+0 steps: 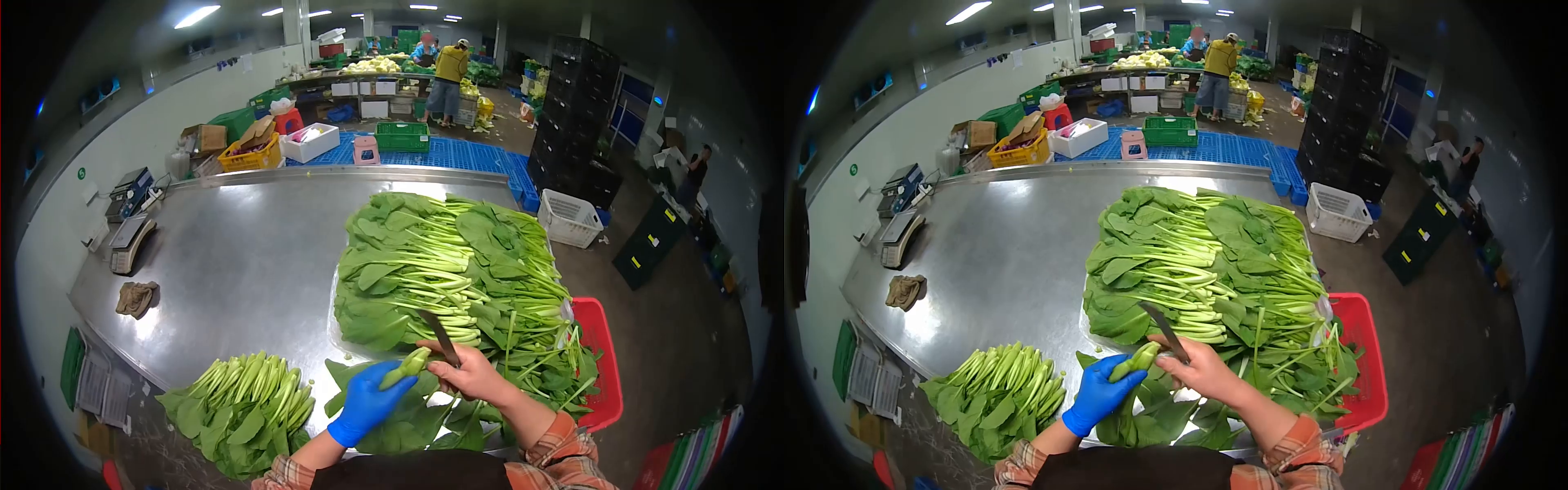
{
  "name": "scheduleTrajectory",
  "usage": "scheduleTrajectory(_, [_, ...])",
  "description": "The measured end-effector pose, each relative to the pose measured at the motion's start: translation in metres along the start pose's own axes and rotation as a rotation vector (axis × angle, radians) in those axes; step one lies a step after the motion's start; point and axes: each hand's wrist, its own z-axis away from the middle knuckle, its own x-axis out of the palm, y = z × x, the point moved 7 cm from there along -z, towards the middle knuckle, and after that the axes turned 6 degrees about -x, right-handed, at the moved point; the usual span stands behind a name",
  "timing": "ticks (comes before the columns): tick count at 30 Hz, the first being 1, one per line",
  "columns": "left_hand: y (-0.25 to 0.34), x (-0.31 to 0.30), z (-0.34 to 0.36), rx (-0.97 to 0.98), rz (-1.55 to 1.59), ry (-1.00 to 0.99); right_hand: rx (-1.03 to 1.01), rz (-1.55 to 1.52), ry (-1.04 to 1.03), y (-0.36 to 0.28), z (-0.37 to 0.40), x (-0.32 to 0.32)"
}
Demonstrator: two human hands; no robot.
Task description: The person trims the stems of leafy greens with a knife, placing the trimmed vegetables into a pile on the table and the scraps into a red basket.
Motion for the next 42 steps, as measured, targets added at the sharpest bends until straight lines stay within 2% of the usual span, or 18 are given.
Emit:
scheduleTrajectory(2, [-0.027,0.0,0.005,-0.323,0.292,-0.086,-0.369,0.426,0.067,-0.002,-0.005,0.0])
scheduleTrajectory(4, [-0.031,0.0,0.008,-0.384,0.335,-0.093,-0.623,0.766,0.112,-0.011,-0.003,0.012])
scheduleTrajectory(5, [-0.035,0.002,0.009,-0.398,0.343,-0.093,-0.516,0.82,0.07,-0.006,-0.004,0.014])
scheduleTrajectory(11, [-0.03,-0.008,0.01,-0.447,0.371,-0.088,-0.526,0.872,0.073,0.027,-0.012,0.007])
scheduleTrajectory(14, [-0.039,-0.009,0.003,-0.454,0.374,-0.123,-0.427,0.485,0.131,0.055,-0.013,-0.009])
scheduleTrajectory(15, [-0.043,-0.005,0.002,-0.476,0.355,-0.131,-0.136,0.134,0.128,0.036,-0.008,-0.003])
scheduleTrajectory(17, [-0.057,0.007,0.002,-0.499,0.375,-0.159,0.009,0.114,0.076,0.038,-0.008,0.003])
scheduleTrajectory(20, [-0.041,-0.005,-0.012,-0.35,0.013,-0.089,0.033,0.108,0.172,0.05,-0.01,-0.003])
scheduleTrajectory(21, [-0.04,-0.015,-0.013,-0.106,-0.337,0.056,0.031,0.101,0.219,0.055,-0.011,-0.009])
scheduleTrajectory(23, [-0.039,-0.005,-0.008,-0.02,-0.243,-0.019,0.017,0.062,0.276,0.059,-0.012,-0.009])
scheduleTrajectory(24, [-0.033,0.007,-0.004,0.029,-0.136,-0.08,0.045,0.067,0.181,0.051,-0.014,-0.001])
scheduleTrajectory(26, [-0.04,0.014,-0.002,-0.108,-0.138,-0.111,0.221,-0.037,-0.035,0.048,-0.019,0.008])
scheduleTrajectory(27, [-0.051,0.01,-0.003,-0.169,-0.097,-0.12,0.197,0.091,-0.02,0.055,-0.028,-0.007])
scheduleTrajectory(29, [-0.068,0.002,-0.006,-0.17,-0.048,-0.182,-0.356,0.646,0.43,0.021,-0.048,-0.059])
scheduleTrajectory(31, [-0.067,0.0,-0.005,-0.195,0.215,-0.212,-0.474,0.97,0.704,0.012,-0.062,-0.102])
scheduleTrajectory(34, [-0.054,-0.007,-0.003,-0.193,0.423,-0.222,-0.158,1.158,0.632,0.031,-0.089,-0.128])
scheduleTrajectory(37, [-0.041,-0.026,-0.002,-0.306,0.537,-0.09,-0.15,1.092,0.582,0.032,-0.085,-0.124])
scheduleTrajectory(42, [-0.016,-0.065,0.0,-0.299,0.419,0.108,-0.472,0.651,0.502,-0.028,-0.049,-0.094])
